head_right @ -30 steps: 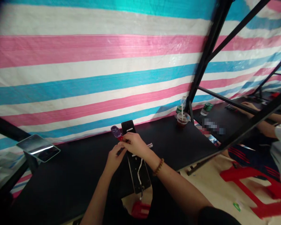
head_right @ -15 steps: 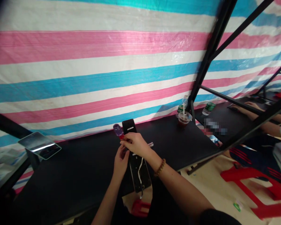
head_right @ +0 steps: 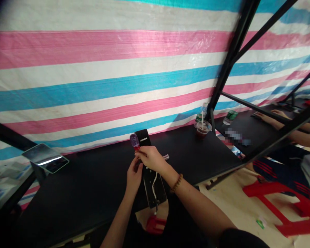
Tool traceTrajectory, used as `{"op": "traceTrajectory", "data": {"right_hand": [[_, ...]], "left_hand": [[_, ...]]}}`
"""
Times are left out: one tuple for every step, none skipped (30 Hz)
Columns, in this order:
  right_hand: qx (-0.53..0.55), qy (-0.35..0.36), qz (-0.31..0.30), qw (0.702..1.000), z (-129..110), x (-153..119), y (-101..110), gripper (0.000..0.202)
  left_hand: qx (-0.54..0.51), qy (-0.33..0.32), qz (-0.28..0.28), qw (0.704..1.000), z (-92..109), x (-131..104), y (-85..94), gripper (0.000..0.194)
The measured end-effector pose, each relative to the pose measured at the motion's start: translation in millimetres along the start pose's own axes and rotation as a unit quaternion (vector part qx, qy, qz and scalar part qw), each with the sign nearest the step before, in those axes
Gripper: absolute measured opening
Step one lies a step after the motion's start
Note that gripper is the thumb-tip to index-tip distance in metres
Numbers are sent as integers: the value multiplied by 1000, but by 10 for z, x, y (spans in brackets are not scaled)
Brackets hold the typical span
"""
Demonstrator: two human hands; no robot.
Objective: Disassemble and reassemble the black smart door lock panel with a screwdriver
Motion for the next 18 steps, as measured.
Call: {"op": "traceTrajectory", "data": {"right_hand": [[-1,1,1,1000,8,-5,4,13],[1,-1,3,1000,21,-12,12,14],[4,-5,6,1000,36,-20,20,14],[6,-10,8,1000,52,-28,29,14],[9,-16,10,1000,68,-37,38,14],[14,-21,12,1000,82,-47,45,15],[23,-24,14,999,94,-56,50,15],[35,-26,18,999,104,-66,54,15],[49,-27,22,998,116,-74,57,15],[64,-30,25,997,129,-82,57,16],[78,-33,27,996,142,-89,54,16],[89,-36,28,995,155,-94,50,17],[98,-38,31,994,166,-98,47,17],[104,-40,32,993,174,-101,45,17],[108,-41,34,993,180,-102,43,17],[108,-41,35,993,183,-102,40,17],[106,-42,33,993,185,-101,35,17],[103,-43,30,993,186,-100,29,17]], "left_hand": [[1,1,0,1000,-3,3,6,51],[2,2,0,1000,-4,6,11,52],[3,3,-1,1000,-4,9,15,53],[4,5,-2,1000,-2,10,18,54],[4,7,-3,1000,2,11,20,54],[5,9,-4,1000,6,10,21,53],[6,11,-5,1000,11,8,21,53],[6,12,-6,1000,17,5,21,52],[6,13,-6,1000,22,2,20,52],[7,13,-7,1000,27,-1,20,51],[7,14,-7,1000,29,-4,20,51],[7,14,-6,1000,30,-6,20,50],[8,14,-6,1000,29,-8,20,51],[8,14,-5,1000,28,-8,20,51],[8,14,-5,1000,25,-9,19,51],[8,14,-5,1000,23,-9,17,51],[7,15,-5,1000,21,-8,15,51],[6,16,-5,1000,20,-9,13,52]]}}
Point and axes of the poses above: each hand's wrist, its own x-axis towards the middle knuckle, its own y-axis out of the back of the hand, z = x × y, the point moved 7 cm from there along x, towards the middle knuckle, and after that the axes turned 2 degrees about -z, right-handed, at the moved point
